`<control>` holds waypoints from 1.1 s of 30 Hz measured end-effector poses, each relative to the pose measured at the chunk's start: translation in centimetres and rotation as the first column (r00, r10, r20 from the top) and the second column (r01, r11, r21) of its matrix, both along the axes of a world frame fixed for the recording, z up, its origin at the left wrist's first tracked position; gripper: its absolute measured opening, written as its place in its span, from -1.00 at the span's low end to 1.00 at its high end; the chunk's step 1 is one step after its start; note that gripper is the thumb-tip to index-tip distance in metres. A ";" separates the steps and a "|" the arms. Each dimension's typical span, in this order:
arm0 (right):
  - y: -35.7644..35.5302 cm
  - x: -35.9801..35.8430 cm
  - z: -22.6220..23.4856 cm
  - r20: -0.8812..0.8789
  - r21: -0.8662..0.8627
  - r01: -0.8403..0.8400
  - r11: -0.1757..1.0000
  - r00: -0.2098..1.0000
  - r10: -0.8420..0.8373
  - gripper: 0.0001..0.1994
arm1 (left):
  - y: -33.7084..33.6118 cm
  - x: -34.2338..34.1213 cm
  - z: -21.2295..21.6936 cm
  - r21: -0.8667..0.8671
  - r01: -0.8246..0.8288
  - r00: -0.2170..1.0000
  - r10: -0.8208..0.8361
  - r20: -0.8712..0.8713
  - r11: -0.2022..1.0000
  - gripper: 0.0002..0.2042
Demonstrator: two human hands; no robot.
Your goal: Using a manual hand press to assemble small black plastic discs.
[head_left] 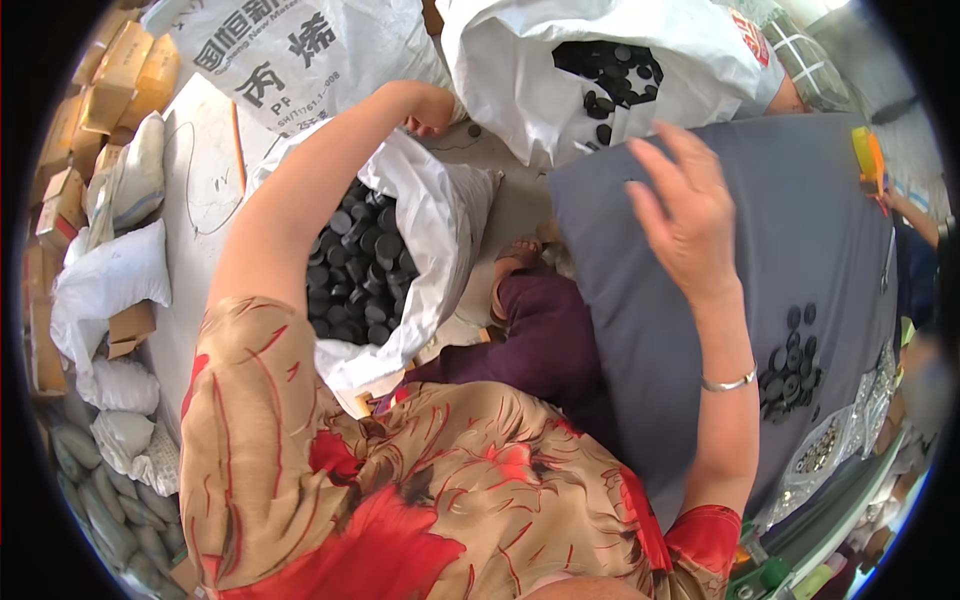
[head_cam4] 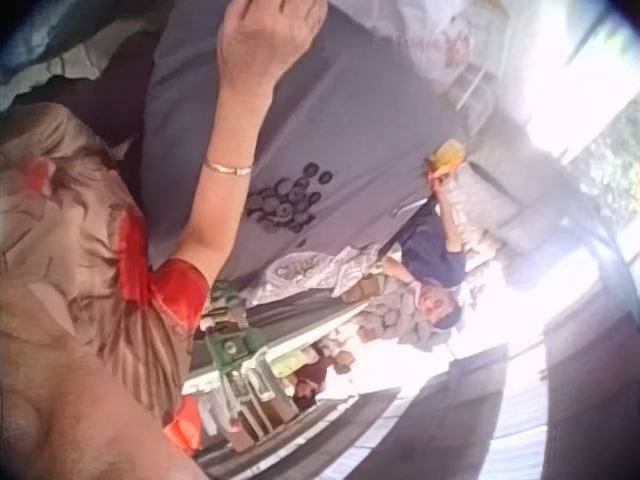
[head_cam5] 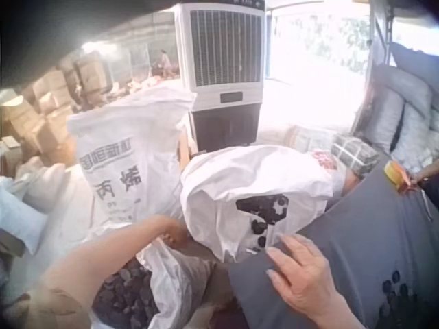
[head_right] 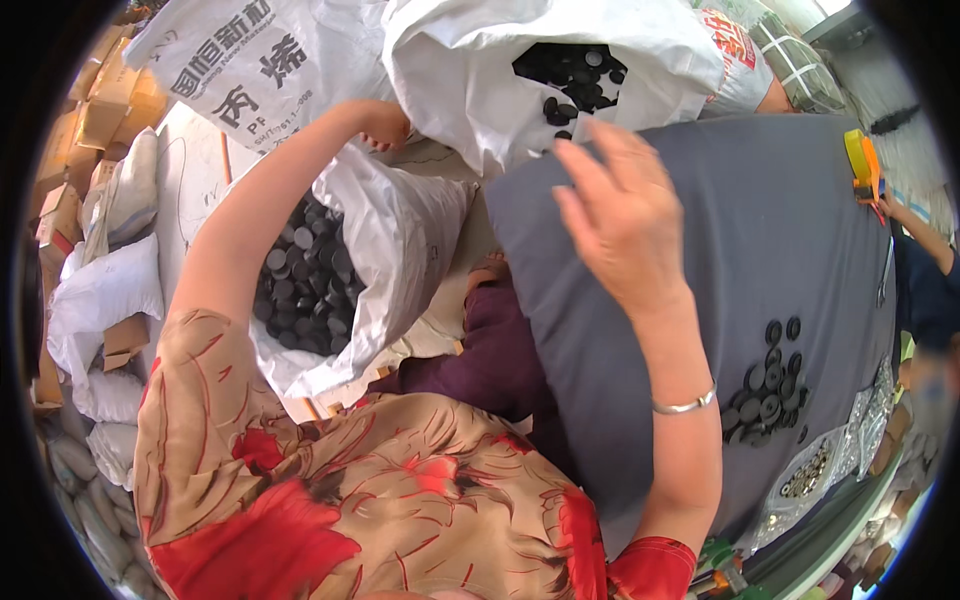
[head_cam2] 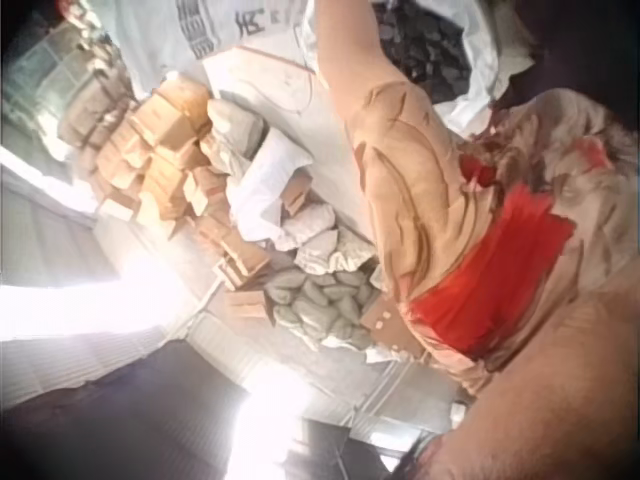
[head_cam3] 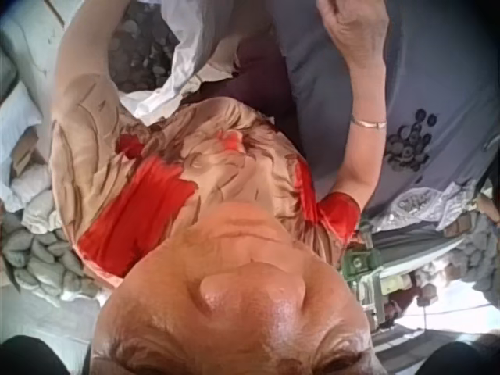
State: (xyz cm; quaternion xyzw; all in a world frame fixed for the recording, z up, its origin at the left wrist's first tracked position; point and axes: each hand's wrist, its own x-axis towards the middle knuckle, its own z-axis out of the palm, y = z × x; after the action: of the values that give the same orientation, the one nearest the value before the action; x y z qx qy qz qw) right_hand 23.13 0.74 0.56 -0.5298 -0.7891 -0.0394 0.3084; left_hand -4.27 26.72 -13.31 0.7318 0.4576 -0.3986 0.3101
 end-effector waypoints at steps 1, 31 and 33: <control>1.7 -0.8 -0.5 0.026 -0.051 -0.067 0.996 0.997 0.068 -0.59 | 1.3 0.4 -0.9 0.006 0.103 0.994 -0.103 -0.037 0.995 -0.73; 12.7 1.1 -3.8 0.066 -0.373 0.246 0.894 0.969 -0.239 -0.06 | -0.3 9.9 9.5 -0.809 -0.193 -0.407 0.705 0.581 0.556 -0.67; 12.8 1.2 -4.4 0.048 -0.441 0.356 0.824 0.926 -0.374 -0.31 | 0.4 8.9 8.2 -0.771 0.140 -0.232 0.778 0.584 0.621 -0.67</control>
State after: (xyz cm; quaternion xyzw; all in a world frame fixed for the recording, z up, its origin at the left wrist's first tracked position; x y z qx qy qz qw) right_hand 24.32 13.58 -3.86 -0.7274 -0.6549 0.0933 0.1826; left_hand 4.68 27.08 -5.14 0.4443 0.1118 0.2665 0.8480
